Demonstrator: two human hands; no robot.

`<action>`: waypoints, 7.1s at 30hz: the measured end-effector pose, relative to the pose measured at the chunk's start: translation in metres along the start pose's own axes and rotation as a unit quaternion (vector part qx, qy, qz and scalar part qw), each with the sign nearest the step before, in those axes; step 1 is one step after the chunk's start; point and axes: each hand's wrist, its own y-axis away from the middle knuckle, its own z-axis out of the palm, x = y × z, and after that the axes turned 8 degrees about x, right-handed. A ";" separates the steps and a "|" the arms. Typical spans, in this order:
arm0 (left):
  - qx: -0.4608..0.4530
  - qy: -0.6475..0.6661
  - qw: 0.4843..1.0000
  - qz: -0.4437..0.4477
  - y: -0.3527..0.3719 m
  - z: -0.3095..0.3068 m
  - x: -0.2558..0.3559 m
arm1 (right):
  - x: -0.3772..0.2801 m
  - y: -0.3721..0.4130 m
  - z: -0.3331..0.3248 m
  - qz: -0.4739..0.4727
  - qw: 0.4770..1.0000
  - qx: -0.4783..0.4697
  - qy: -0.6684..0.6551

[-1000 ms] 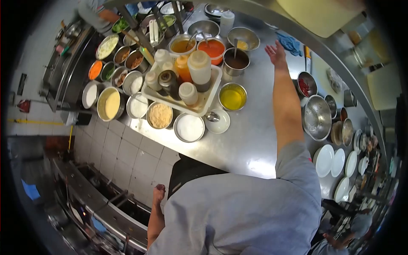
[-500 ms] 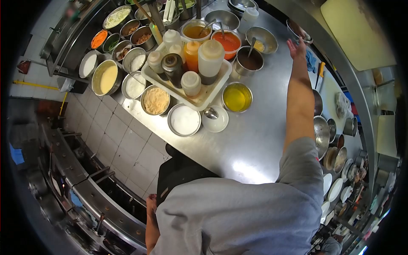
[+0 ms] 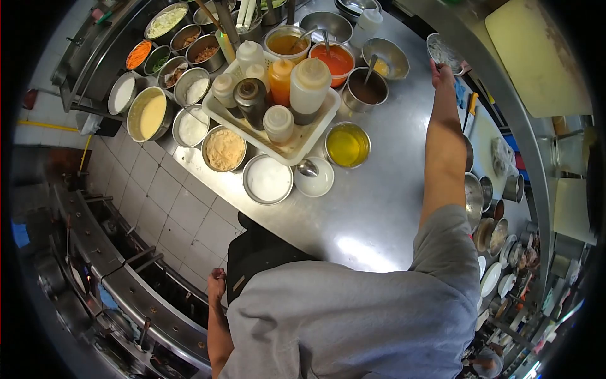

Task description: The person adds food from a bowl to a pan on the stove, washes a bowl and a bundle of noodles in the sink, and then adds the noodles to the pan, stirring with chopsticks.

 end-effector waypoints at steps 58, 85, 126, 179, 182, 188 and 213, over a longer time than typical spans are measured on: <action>-0.131 0.416 0.861 0.260 -0.036 -0.265 0.232 | 0.135 0.785 0.035 0.034 0.615 -0.660 0.430; 0.541 0.616 0.570 -0.059 -0.267 -0.600 -0.020 | 0.530 1.383 0.324 -0.170 -0.011 -0.959 0.225; 0.797 0.528 0.209 -0.204 -0.290 -0.797 -0.191 | 0.725 1.766 0.195 0.056 -0.360 -0.921 0.134; 0.829 0.517 0.116 -0.181 -0.268 -0.807 -0.209 | 0.635 1.825 0.193 -0.110 -0.388 -0.905 -0.135; 0.834 0.510 0.113 -0.178 -0.271 -0.807 -0.218 | 0.633 1.837 0.197 -0.121 -0.403 -0.892 -0.166; 0.830 0.493 0.140 -0.221 -0.278 -0.799 -0.235 | 0.641 1.852 0.204 -0.052 -0.429 -0.886 -0.165; 0.824 0.512 0.134 -0.203 -0.273 -0.807 -0.235 | 0.693 1.832 0.198 -0.063 -0.436 -0.872 -0.214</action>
